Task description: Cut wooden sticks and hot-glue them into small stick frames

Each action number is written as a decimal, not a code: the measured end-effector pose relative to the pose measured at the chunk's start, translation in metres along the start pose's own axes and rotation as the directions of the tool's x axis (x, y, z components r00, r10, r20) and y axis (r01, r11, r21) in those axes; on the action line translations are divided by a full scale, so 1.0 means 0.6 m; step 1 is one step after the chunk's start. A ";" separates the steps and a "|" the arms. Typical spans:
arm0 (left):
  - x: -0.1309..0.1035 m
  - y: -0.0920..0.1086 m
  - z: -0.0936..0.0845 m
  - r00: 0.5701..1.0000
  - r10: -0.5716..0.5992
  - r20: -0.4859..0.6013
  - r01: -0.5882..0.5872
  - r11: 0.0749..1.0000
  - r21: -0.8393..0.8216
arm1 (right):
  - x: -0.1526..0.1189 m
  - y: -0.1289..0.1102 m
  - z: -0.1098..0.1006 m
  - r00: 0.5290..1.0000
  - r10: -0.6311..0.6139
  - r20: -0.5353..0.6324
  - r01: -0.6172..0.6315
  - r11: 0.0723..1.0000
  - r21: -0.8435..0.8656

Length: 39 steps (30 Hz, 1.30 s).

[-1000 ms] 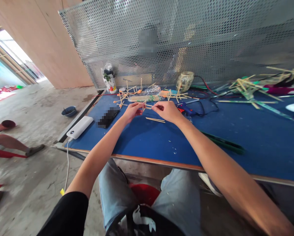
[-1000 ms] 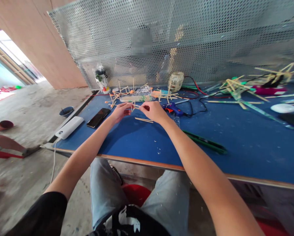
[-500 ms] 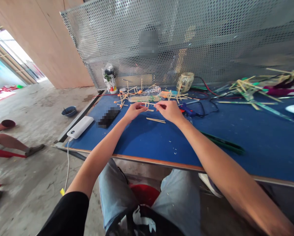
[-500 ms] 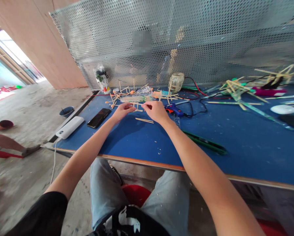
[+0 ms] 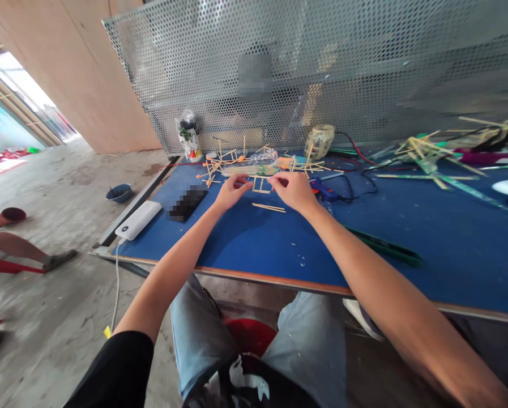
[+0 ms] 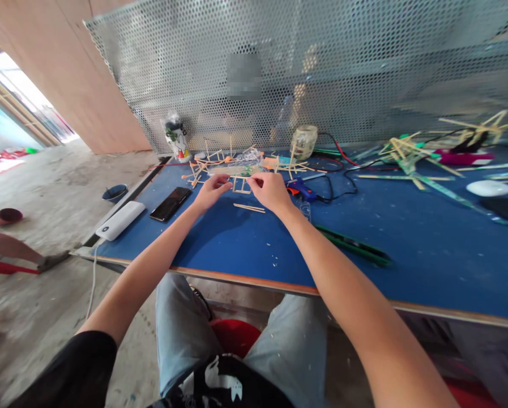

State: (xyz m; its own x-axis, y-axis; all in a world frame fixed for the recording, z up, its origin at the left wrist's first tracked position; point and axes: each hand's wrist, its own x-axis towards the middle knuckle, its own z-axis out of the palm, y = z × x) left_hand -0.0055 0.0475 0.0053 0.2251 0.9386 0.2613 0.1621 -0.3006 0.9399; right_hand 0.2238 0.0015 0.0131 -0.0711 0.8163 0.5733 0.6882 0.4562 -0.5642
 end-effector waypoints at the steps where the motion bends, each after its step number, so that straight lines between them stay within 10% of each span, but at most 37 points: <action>1: -0.001 0.000 -0.002 0.999 0.042 -0.005 -0.042 0.998 0.037 | 0.000 0.001 0.000 1.000 0.000 0.003 0.000 1.000 0.000; 19: -0.008 0.016 -0.026 0.930 0.350 0.110 -0.353 0.774 0.525 | -0.005 -0.005 0.001 0.999 -0.026 0.034 0.025 1.000 0.019; 39: -0.005 0.017 -0.029 0.906 0.366 0.211 -0.422 0.742 0.521 | -0.005 -0.015 -0.004 0.999 -0.014 0.040 0.011 0.998 0.069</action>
State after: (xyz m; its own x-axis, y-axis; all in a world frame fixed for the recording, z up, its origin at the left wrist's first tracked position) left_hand -0.0213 0.0445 0.0177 0.4665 0.7046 0.5347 0.5256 -0.7071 0.4731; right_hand 0.2194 -0.0059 0.0177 -0.1095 0.8233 0.5570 0.6359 0.4887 -0.5973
